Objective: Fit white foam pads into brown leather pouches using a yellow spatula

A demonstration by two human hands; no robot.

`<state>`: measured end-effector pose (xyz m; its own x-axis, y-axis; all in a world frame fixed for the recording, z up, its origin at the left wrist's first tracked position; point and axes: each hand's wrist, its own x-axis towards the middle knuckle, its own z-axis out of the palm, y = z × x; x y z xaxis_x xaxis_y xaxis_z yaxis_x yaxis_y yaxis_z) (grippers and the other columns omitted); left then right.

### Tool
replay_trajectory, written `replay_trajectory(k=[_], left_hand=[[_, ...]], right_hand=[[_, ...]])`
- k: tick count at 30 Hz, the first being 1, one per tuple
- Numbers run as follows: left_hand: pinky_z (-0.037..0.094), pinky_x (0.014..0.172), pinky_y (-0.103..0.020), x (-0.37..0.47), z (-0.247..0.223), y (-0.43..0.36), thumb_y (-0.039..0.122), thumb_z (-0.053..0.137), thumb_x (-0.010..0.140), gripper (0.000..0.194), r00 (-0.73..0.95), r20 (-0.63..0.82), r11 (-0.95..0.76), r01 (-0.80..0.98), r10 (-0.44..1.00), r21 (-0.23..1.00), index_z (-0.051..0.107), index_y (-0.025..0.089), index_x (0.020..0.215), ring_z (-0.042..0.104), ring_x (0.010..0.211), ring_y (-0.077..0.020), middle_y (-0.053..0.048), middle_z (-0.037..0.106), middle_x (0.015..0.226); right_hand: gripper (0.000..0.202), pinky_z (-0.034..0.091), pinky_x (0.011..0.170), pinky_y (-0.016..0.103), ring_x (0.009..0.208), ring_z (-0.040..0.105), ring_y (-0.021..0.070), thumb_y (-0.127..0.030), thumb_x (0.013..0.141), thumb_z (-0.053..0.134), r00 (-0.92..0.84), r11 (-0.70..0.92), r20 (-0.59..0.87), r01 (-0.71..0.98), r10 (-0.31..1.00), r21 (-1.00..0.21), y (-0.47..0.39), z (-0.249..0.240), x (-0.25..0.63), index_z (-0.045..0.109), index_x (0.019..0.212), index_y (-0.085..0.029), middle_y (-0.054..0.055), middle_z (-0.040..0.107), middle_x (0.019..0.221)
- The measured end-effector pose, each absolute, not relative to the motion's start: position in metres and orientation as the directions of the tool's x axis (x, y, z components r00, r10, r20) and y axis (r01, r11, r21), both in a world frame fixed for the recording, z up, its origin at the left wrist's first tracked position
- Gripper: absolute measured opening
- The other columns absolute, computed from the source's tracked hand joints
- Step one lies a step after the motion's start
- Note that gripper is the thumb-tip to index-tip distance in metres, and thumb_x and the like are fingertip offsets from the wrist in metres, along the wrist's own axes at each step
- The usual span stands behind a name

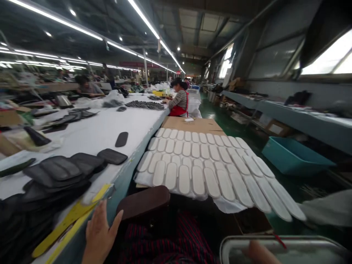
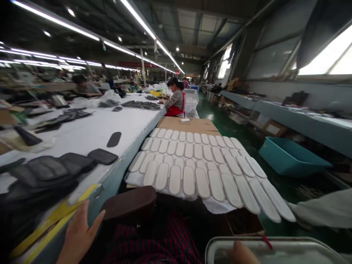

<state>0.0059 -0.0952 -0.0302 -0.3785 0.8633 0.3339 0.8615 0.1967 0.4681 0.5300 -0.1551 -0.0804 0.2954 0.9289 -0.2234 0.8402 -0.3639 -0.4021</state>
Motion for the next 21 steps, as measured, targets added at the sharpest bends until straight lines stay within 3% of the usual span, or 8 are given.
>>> replay_trajectory(k=[2,3,5,8,11,13,15,21], left_hand=[[0.020,0.105,-0.052,0.012,-0.031,-0.096,0.053,0.031,0.084,0.068,-0.375,0.371,0.180,0.867,0.849,0.464,0.025,0.011,0.138,0.026,0.132,-0.0299,-0.019,0.033,0.141],[0.017,0.106,-0.052,0.017,-0.031,-0.094,0.048,0.033,0.085,0.063,-0.368,0.376,0.166,0.866,0.851,0.471,0.027,0.013,0.137,0.025,0.133,-0.0289,-0.018,0.033,0.142],[0.012,0.107,-0.052,0.027,-0.032,-0.085,0.042,0.037,0.086,0.056,-0.331,0.360,0.117,0.857,0.872,0.502,0.031,0.015,0.136,0.024,0.134,-0.0279,-0.016,0.035,0.142],[0.009,0.108,-0.052,0.033,-0.042,-0.070,0.039,0.046,0.082,0.055,-0.316,0.293,0.072,0.781,0.902,0.620,0.038,0.017,0.132,0.025,0.133,-0.0294,-0.015,0.039,0.140],[0.016,0.108,-0.050,0.027,-0.055,-0.067,0.041,0.055,0.076,0.066,-0.389,0.148,0.131,0.604,0.909,0.786,0.035,0.015,0.133,0.026,0.133,-0.0299,-0.016,0.037,0.140],[0.021,0.108,-0.046,0.020,-0.059,-0.071,0.043,0.058,0.074,0.075,-0.447,-0.011,0.225,0.429,0.895,0.875,0.028,0.013,0.136,0.028,0.132,-0.0286,-0.018,0.032,0.143],[0.021,0.109,-0.043,0.013,-0.060,-0.076,0.044,0.060,0.073,0.080,-0.446,-0.172,0.308,0.252,0.878,0.917,0.025,0.012,0.137,0.032,0.131,-0.0271,-0.018,0.033,0.142],[0.020,0.111,-0.036,-0.001,-0.063,-0.081,0.038,0.059,0.078,0.062,-0.359,-0.409,0.339,-0.244,0.839,0.909,0.036,0.020,0.133,0.031,0.131,-0.0211,-0.009,0.035,0.143]], right_hand=[[0.024,0.051,0.066,0.037,0.064,0.066,0.0278,-0.042,0.068,0.051,0.093,-0.191,-0.229,0.871,0.969,-0.453,-0.120,-0.054,0.475,0.060,0.052,-0.026,0.009,0.064,0.058],[0.030,0.049,0.078,0.036,0.081,0.065,0.0256,-0.041,0.078,0.043,-0.055,-0.039,-0.166,0.855,0.985,-0.517,-0.102,-0.037,0.437,0.067,0.080,-0.023,0.010,0.069,0.081],[0.043,0.040,0.097,0.036,0.110,0.054,0.0227,-0.036,0.086,0.036,-0.246,0.219,0.022,0.815,0.969,-0.536,-0.070,-0.004,0.349,0.055,0.117,-0.015,0.014,0.059,0.116],[0.063,0.024,0.108,0.043,0.131,0.027,0.0255,-0.037,0.080,0.048,-0.568,0.575,0.160,0.693,0.807,-0.435,-0.041,0.018,0.231,0.035,0.136,-0.010,0.014,0.034,0.141],[0.081,0.015,0.110,0.045,0.135,0.016,0.0271,-0.047,0.075,0.057,-0.767,0.730,0.081,0.565,0.637,-0.385,-0.032,0.005,0.181,0.027,0.139,-0.009,0.015,0.023,0.146],[0.087,0.011,0.111,0.044,0.136,0.012,0.0269,-0.047,0.071,0.060,-0.791,0.741,0.017,0.566,0.612,-0.362,-0.033,-0.009,0.187,0.023,0.141,-0.009,0.014,0.018,0.147],[0.093,0.009,0.111,0.043,0.136,0.009,0.0274,-0.042,0.066,0.064,-0.731,0.684,-0.029,0.651,0.682,-0.329,-0.035,-0.020,0.214,0.020,0.142,-0.010,0.013,0.013,0.149],[0.096,0.009,0.110,0.049,0.135,0.016,0.0284,-0.037,0.061,0.068,-0.399,0.349,-0.102,0.880,0.911,-0.324,-0.018,-0.041,0.286,0.021,0.141,-0.010,0.016,0.022,0.146]])
